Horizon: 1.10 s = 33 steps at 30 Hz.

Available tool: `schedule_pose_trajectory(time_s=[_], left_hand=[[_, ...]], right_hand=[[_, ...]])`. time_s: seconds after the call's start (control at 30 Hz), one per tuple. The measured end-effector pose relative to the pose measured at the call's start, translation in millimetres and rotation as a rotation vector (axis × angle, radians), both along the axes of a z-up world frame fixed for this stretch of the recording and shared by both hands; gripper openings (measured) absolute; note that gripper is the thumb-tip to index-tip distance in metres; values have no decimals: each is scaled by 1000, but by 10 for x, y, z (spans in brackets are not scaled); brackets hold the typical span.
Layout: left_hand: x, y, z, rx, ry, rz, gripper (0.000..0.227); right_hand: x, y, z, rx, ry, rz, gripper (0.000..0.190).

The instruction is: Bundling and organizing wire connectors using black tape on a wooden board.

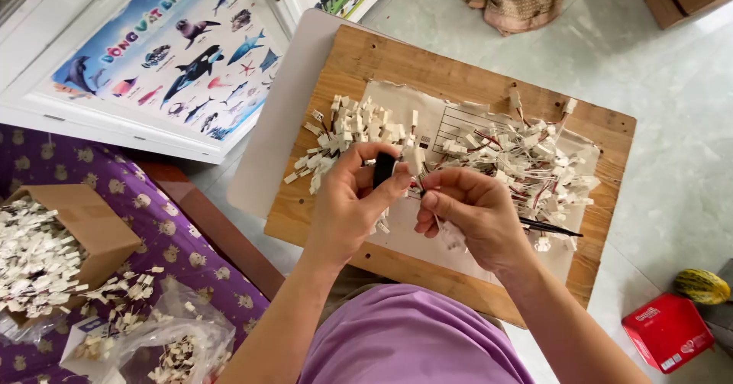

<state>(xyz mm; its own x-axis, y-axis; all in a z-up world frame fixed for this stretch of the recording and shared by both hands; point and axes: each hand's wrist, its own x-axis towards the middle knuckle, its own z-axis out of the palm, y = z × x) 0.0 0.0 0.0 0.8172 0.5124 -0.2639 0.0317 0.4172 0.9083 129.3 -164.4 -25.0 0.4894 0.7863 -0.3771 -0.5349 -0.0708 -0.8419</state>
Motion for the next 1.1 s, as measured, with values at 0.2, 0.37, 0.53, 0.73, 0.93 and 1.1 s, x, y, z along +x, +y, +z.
schedule_pose_trajectory(time_s=[0.2,0.37,0.53,0.73,0.93,1.1], left_hand=[[48,-34,77,143,143,61,26],[23,-150,168,567,193,69,37],[19,-151,141,1148,242,123,43],[25,123,-3,1164,365,136,27],[-34,521,-289,1142,656,7,35],[-195,869,-351,842,720,87,63]], right_hand=[[-82,67,124,-168,-259,93,23],[-143,228,12,-103,-173,-28,27],[-167,316,-110,-50,59,-88,29],[3,415,-34,-87,152,244,48],[-303,493,11,-100,-118,160,74],[-789,235,-406,-241,-176,226,91]])
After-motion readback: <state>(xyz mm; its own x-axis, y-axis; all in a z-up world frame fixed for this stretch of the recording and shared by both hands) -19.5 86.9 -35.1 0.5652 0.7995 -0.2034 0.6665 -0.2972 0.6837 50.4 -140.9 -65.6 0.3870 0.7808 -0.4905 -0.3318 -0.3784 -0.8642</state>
